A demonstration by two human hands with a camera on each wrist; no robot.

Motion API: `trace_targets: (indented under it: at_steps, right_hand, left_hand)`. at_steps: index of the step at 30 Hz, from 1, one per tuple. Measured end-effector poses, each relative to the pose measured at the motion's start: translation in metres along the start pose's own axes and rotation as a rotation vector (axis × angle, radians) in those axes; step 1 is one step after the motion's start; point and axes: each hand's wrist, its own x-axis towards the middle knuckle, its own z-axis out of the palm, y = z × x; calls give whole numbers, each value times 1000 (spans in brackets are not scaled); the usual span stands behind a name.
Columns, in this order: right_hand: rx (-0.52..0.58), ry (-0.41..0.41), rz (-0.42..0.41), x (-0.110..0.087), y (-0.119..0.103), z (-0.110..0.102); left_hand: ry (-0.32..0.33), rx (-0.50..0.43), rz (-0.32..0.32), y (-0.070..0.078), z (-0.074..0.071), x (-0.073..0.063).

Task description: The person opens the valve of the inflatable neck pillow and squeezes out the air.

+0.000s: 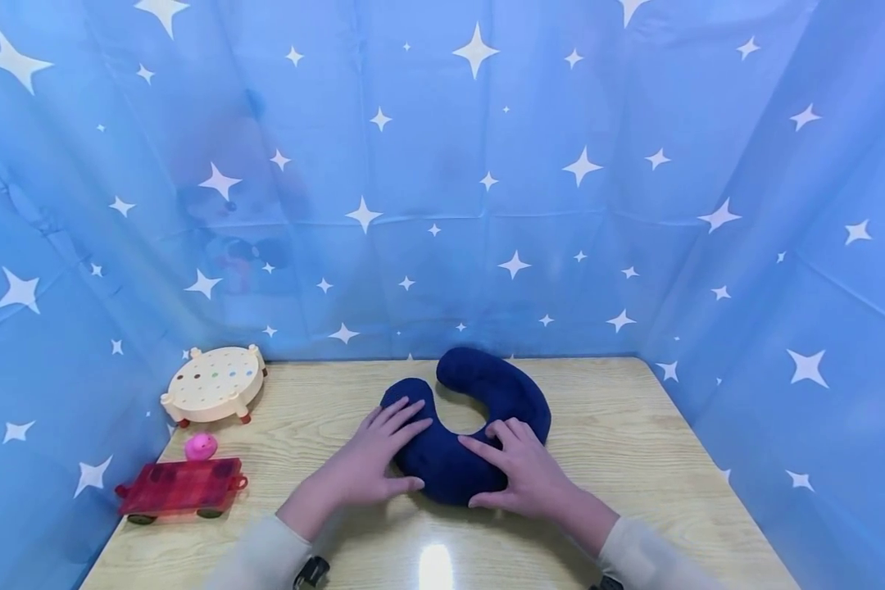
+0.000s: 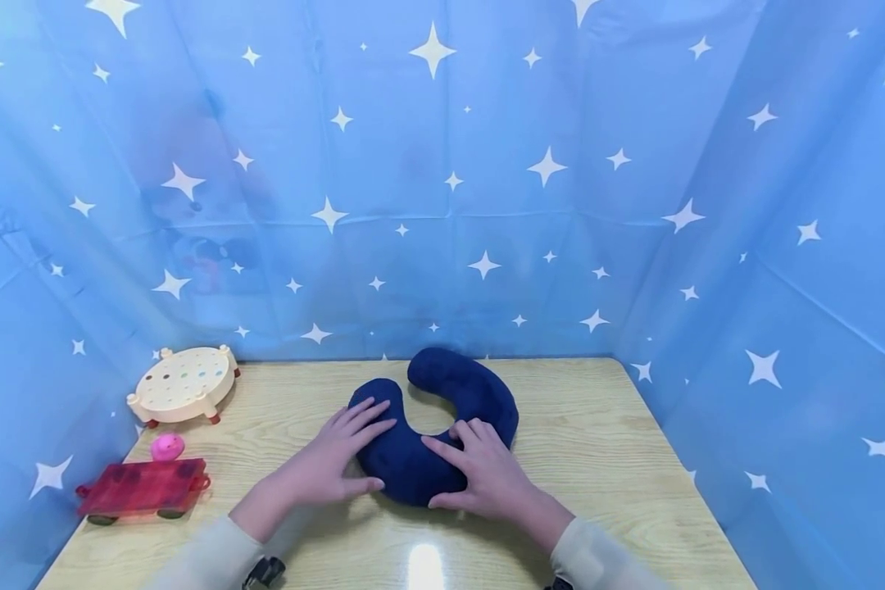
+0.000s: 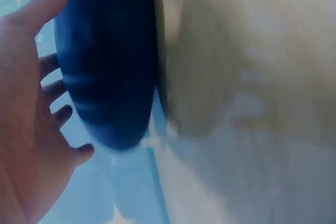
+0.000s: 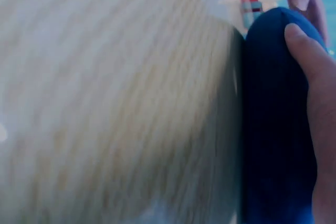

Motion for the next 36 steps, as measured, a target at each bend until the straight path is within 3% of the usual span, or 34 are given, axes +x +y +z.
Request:
trace_targets:
  at_steps: [6, 11, 17, 25, 31, 36]
  right_hand:
    - [-5, 10, 62, 1, -9, 6]
    - [-2, 3, 88, 1, -11, 6]
    - [79, 4, 80, 0, 0, -7]
    - [185, -26, 32, -10, 33, -22]
    - [200, -35, 18, -14, 50, -24]
    - [174, 23, 6, -12, 47, -18]
  left_hand:
    - [29, -33, -59, 29, 17, 7]
    - [71, -1, -110, 32, 29, 10]
    - [75, -19, -97, 23, 32, 14]
    - [25, -78, -28, 4, 24, 17]
    - [-7, -112, 32, -12, 17, 20]
    - [-61, -115, 24, -21, 10, 25]
